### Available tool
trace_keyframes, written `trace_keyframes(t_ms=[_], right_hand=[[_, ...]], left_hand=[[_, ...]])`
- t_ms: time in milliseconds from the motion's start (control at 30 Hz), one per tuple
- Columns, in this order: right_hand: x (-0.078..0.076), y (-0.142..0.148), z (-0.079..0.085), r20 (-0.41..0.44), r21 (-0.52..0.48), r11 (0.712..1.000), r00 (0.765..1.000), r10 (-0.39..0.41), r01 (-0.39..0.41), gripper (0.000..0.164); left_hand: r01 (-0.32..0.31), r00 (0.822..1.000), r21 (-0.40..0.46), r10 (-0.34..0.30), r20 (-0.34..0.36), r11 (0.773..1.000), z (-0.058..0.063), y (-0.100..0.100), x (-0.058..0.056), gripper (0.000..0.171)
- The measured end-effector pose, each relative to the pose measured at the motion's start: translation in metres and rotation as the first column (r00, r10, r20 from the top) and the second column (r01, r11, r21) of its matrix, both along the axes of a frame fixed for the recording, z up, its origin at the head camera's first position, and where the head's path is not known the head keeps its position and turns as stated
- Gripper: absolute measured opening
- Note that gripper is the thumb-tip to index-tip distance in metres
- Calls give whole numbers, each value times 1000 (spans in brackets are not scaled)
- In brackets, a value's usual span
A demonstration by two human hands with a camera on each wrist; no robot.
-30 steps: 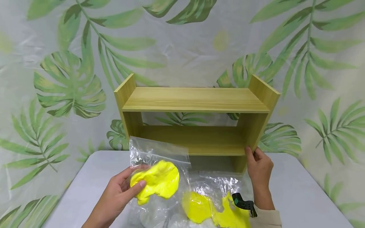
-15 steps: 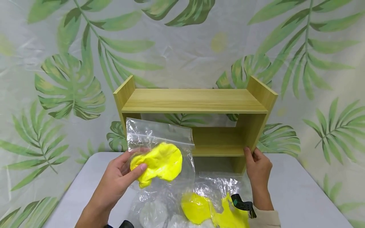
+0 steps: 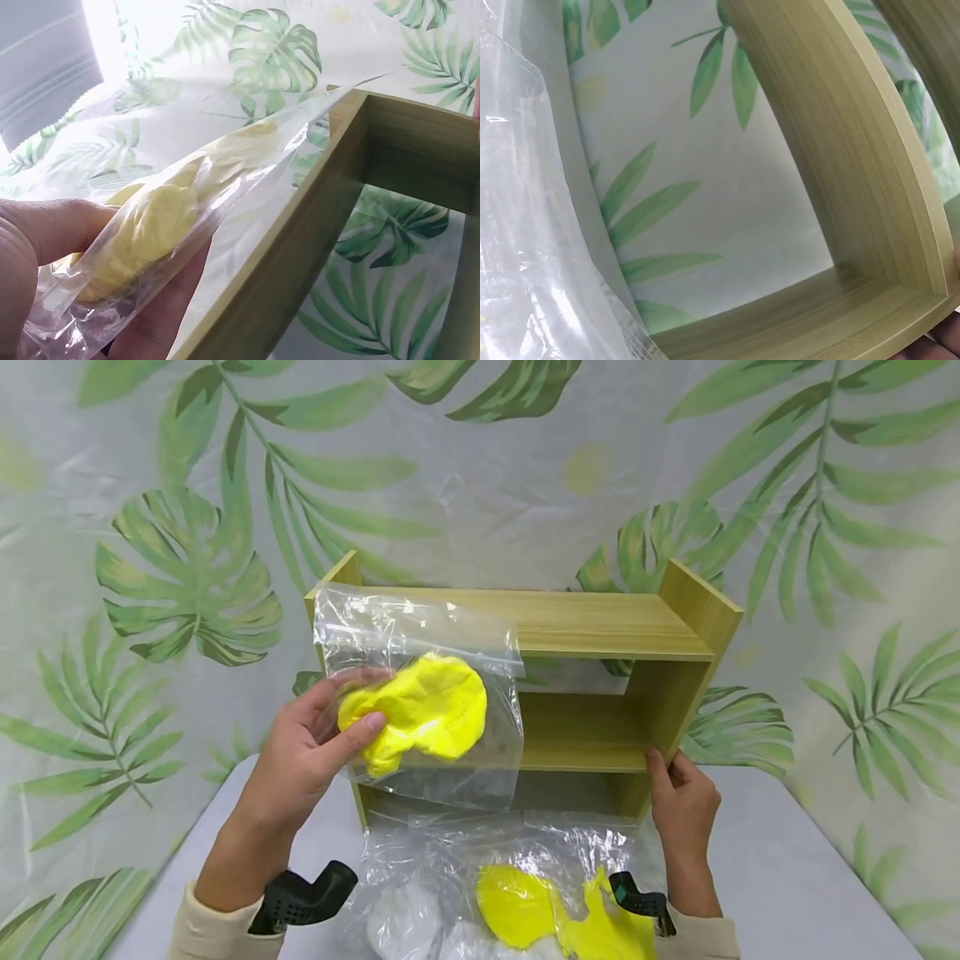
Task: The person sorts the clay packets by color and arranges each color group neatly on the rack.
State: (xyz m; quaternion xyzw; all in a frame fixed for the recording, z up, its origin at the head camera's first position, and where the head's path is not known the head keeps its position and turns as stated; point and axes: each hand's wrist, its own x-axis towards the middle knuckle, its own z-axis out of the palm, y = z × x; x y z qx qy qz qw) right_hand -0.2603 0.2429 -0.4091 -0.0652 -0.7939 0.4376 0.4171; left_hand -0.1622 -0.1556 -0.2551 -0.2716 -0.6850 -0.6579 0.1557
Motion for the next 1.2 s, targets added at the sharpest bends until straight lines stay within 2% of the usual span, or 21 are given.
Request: trace_keyframes(t_ms=[133,467,833,1033,1200], right_hand=[[0,-1,0,-1,6,1000,1000,-2,2,26],[-1,1,0,-22,9,1000,1000,-11,11,24],[-2,0,-1,-25,10,1000,1000,-10,10,23],[-4,1,-2,-28,3,1000,1000,2,-2,24],[-5,1,-2,-20,-5,1000,1000,7,-7,25]], left_hand=[[6,1000,-2,-6,-17,1000,14,3,-9,37],[28,997,-2,-28,-69,1000,48,14,-40,39],[13,994,-14,-14,-105,1000,73,21,-75,38],[-2,997,21,4,-79,1000,86,22,-90,37],[-40,996,0,40,-79,999,91,23,-101,39]])
